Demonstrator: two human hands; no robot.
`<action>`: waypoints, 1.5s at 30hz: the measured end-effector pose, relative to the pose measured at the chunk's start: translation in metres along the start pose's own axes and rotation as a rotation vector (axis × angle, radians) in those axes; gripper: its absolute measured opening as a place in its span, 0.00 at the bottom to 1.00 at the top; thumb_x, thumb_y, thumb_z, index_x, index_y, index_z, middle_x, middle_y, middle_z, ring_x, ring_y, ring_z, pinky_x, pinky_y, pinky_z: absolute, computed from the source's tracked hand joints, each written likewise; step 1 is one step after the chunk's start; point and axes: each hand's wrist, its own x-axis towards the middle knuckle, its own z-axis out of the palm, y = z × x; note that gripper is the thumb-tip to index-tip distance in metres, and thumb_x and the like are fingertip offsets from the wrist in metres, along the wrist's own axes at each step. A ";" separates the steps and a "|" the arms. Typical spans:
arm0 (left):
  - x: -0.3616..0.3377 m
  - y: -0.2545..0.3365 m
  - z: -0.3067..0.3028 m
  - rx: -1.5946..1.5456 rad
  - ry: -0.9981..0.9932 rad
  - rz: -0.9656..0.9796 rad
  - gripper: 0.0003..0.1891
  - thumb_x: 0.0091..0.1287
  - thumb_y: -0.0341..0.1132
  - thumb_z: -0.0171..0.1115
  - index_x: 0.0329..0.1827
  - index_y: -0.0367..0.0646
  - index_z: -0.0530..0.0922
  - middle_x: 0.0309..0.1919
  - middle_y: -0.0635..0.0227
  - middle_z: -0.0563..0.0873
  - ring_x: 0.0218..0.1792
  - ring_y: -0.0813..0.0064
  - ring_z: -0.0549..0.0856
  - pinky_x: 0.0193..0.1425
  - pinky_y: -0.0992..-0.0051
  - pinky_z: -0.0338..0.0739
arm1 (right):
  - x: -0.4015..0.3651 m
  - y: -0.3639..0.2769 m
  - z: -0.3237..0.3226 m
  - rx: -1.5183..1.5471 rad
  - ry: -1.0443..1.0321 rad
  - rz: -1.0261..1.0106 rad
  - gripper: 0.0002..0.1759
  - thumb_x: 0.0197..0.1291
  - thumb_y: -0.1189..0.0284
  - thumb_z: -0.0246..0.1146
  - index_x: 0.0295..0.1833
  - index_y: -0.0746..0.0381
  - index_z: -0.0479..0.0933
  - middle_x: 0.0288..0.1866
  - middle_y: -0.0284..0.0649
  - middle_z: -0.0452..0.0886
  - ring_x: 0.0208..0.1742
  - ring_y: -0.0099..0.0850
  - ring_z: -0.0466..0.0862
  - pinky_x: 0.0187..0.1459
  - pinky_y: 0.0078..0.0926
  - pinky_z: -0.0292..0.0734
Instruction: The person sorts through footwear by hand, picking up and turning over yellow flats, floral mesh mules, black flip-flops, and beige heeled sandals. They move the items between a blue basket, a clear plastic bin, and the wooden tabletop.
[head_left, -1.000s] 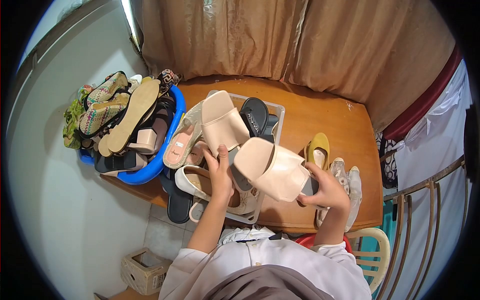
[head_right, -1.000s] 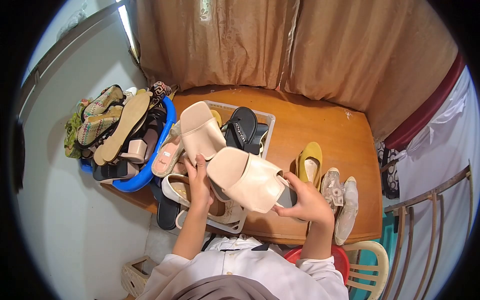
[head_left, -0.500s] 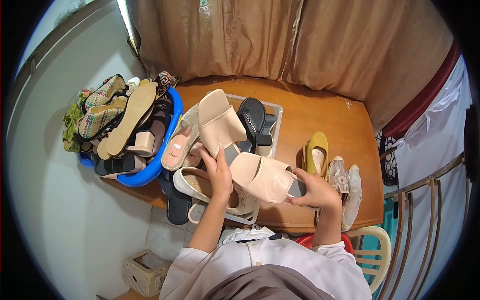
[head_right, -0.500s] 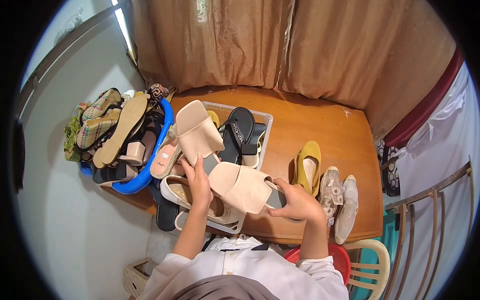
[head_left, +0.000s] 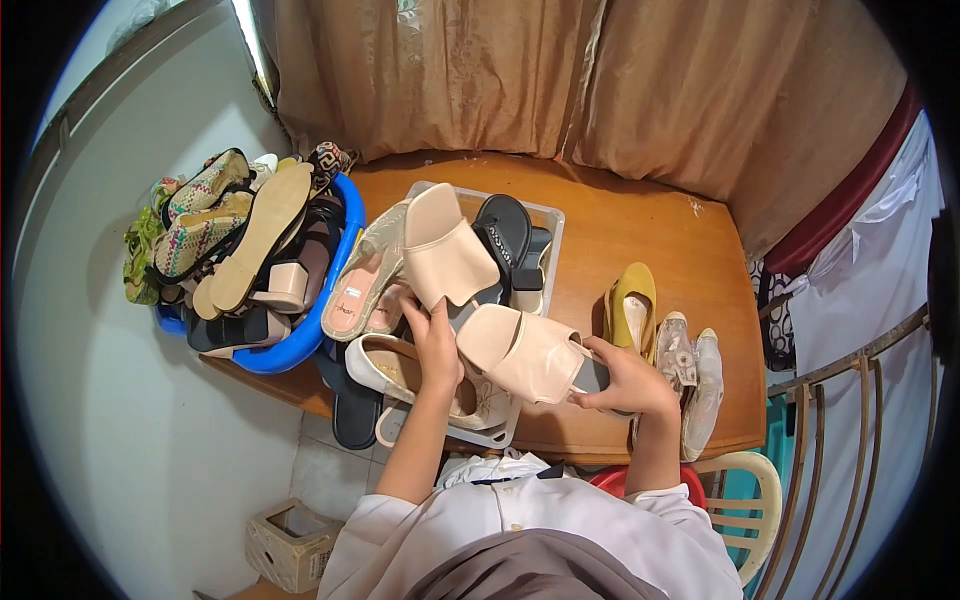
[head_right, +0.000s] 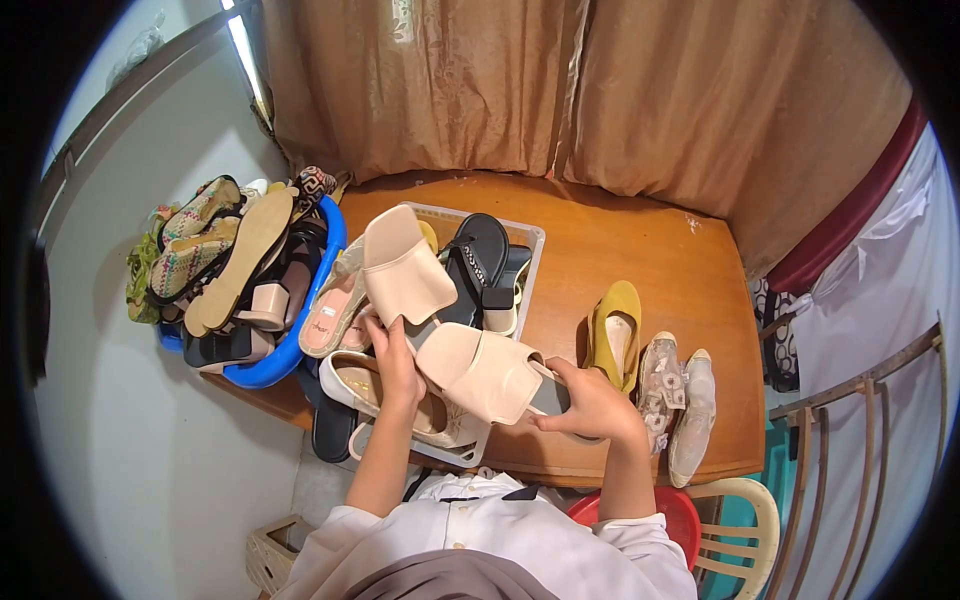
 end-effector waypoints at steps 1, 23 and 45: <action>0.000 0.001 -0.001 -0.046 0.014 -0.046 0.17 0.72 0.33 0.44 0.61 0.44 0.56 0.57 0.59 0.68 0.57 0.69 0.71 0.63 0.70 0.62 | 0.001 0.000 0.001 0.007 0.007 -0.006 0.41 0.36 0.58 0.72 0.57 0.68 0.69 0.36 0.56 0.81 0.37 0.47 0.82 0.41 0.34 0.75; 0.010 0.004 -0.014 -0.034 -0.121 -0.166 0.44 0.57 0.48 0.68 0.68 0.50 0.46 0.63 0.63 0.62 0.61 0.64 0.70 0.52 0.65 0.80 | 0.004 0.003 -0.003 0.034 -0.029 0.056 0.39 0.35 0.63 0.73 0.56 0.67 0.69 0.39 0.51 0.80 0.40 0.41 0.82 0.44 0.30 0.75; 0.005 0.031 -0.011 -0.235 -0.450 -0.935 0.27 0.64 0.51 0.55 0.52 0.34 0.72 0.32 0.52 0.82 0.27 0.62 0.85 0.33 0.60 0.83 | 0.011 0.032 -0.015 0.677 0.542 0.030 0.36 0.42 0.69 0.70 0.58 0.69 0.67 0.48 0.38 0.77 0.48 0.26 0.78 0.49 0.25 0.73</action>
